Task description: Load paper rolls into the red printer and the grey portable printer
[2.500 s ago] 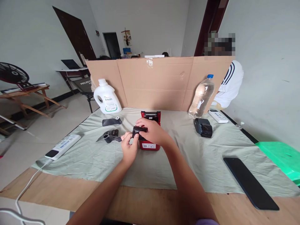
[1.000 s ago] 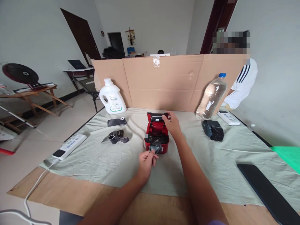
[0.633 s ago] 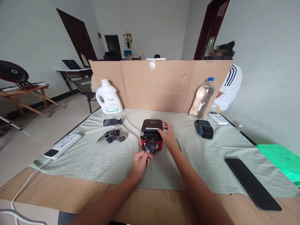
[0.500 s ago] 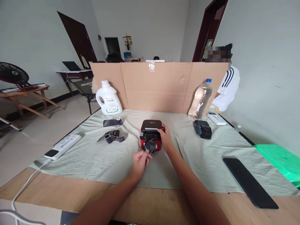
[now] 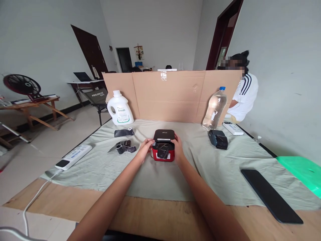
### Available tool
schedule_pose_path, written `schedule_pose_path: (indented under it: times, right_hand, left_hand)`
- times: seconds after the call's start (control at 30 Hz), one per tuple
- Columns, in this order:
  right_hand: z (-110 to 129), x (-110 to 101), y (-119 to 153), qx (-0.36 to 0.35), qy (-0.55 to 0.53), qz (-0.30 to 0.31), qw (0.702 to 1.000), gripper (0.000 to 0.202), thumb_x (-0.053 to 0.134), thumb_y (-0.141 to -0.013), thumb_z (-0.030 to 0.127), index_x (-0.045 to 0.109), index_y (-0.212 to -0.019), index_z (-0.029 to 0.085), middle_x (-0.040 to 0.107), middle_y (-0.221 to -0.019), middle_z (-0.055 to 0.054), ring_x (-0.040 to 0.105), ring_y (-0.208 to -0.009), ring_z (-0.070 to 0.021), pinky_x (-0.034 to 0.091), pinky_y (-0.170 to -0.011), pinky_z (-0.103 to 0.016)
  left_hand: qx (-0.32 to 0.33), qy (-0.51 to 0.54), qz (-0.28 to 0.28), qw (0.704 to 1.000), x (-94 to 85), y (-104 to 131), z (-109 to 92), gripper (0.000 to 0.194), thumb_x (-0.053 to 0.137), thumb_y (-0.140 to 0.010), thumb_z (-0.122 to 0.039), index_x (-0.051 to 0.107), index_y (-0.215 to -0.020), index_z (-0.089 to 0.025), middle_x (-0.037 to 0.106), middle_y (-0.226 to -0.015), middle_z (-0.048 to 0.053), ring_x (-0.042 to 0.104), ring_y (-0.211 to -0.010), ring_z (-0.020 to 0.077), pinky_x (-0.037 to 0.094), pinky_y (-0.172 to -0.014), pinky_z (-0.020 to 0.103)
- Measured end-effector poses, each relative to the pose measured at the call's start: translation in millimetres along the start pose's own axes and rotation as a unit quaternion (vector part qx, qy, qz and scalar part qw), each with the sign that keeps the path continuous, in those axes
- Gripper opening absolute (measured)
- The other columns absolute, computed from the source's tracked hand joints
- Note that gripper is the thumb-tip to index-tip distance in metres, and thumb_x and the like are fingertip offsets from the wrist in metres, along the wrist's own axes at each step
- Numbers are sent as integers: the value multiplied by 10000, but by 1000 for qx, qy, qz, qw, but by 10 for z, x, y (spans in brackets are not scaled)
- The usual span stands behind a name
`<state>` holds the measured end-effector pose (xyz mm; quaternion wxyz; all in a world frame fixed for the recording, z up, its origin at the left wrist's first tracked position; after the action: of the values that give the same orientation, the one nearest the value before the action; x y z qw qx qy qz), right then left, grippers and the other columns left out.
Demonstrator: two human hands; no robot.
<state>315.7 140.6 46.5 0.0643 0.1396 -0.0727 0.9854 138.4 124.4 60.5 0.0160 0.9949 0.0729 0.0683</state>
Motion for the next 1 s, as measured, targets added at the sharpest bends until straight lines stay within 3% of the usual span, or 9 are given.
schedule_pose_path:
  times: [0.1, 0.2, 0.53, 0.63, 0.73, 0.8, 0.87, 0.93, 1.0]
  right_hand:
    - [-77, -7, 5, 6, -28, -18, 999, 577, 524, -738, 333, 520, -1307, 237, 602, -1341, -59, 587, -1210, -258, 486, -1020, -441]
    - [-138, -17, -5, 14, -35, -29, 999, 570, 532, -739, 331, 522, -1302, 242, 607, -1331, -56, 589, -1208, -262, 483, -1026, -446]
    - [-170, -69, -30, 22, -1, -30, 999, 649, 537, -736, 318, 461, -1379, 271, 559, -1394, -44, 608, -1178, -255, 528, -972, -416]
    - [-282, -100, -8, -16, -24, -41, 999, 546, 549, -801, 403, 522, -1324, 251, 586, -1362, -48, 562, -1243, -261, 469, -1046, -452]
    - [-381, -127, 15, -41, -45, -56, 997, 522, 558, -845, 477, 536, -1313, 246, 593, -1353, -50, 541, -1270, -249, 419, -1095, -459]
    - [-410, -136, 25, -39, -43, -58, 997, 527, 564, -856, 493, 531, -1323, 252, 590, -1358, -51, 546, -1266, -249, 430, -1086, -459]
    - [-411, -139, 32, -41, -33, -60, 997, 520, 554, -867, 501, 531, -1325, 256, 585, -1365, -51, 542, -1272, -251, 436, -1081, -462]
    - [-399, -139, 37, -44, -25, -59, 997, 500, 543, -878, 494, 536, -1317, 255, 581, -1369, -49, 526, -1290, -252, 415, -1100, -467]
    - [-390, -139, 42, -46, -19, -55, 997, 482, 529, -888, 486, 538, -1310, 254, 584, -1363, -48, 518, -1299, -257, 396, -1113, -483]
  left_hand:
    - [-64, -7, 50, 997, 22, -103, 28, 301, 664, -678, -366, 568, -920, -215, 551, -715, -26, 475, -556, 100, 288, -474, 195]
    - [-86, 14, 49, 995, 68, -119, 88, 295, 622, -682, -369, 514, -920, -233, 508, -698, -40, 448, -535, 99, 256, -454, 192]
    - [-31, 54, -2, 998, 225, -104, 125, 207, 544, -672, -271, 429, -840, -230, 449, -685, -51, 441, -583, 113, 369, -565, 213]
    - [-32, -15, 27, 999, 80, -161, 24, 171, 538, -711, -274, 519, -873, -223, 498, -679, -33, 453, -560, 120, 359, -546, 229]
    - [79, -132, 5, 988, -316, -435, -216, 178, 522, -771, -273, 614, -904, -198, 609, -796, 29, 548, -667, 152, 430, -640, 265]
    - [169, -284, -51, 942, -678, -720, -398, 239, 542, -784, -239, 646, -996, -201, 669, -954, 67, 606, -828, 203, 460, -785, 315]
    - [179, -469, -77, 861, -1017, -1028, -519, 399, 572, -784, -208, 634, -1176, -240, 656, -1188, 91, 589, -1057, 282, 432, -920, 392]
    - [141, -608, -31, 781, -1255, -1293, -547, 498, 586, -800, -208, 597, -1292, -281, 598, -1345, 95, 495, -1249, 347, 360, -1023, 474]
    - [114, -670, 23, 733, -1379, -1466, -507, 487, 578, -821, -205, 608, -1297, -304, 582, -1387, 75, 488, -1273, 353, 305, -1072, 507]
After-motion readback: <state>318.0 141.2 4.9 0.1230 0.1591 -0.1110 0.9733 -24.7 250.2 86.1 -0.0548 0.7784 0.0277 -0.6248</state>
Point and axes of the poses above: each hand's wrist, its own y-axis away from the middle knuckle, its own x-axis out of the palm, z = x × y, the point moved 1 cm from there along -y, towards the middle knuckle
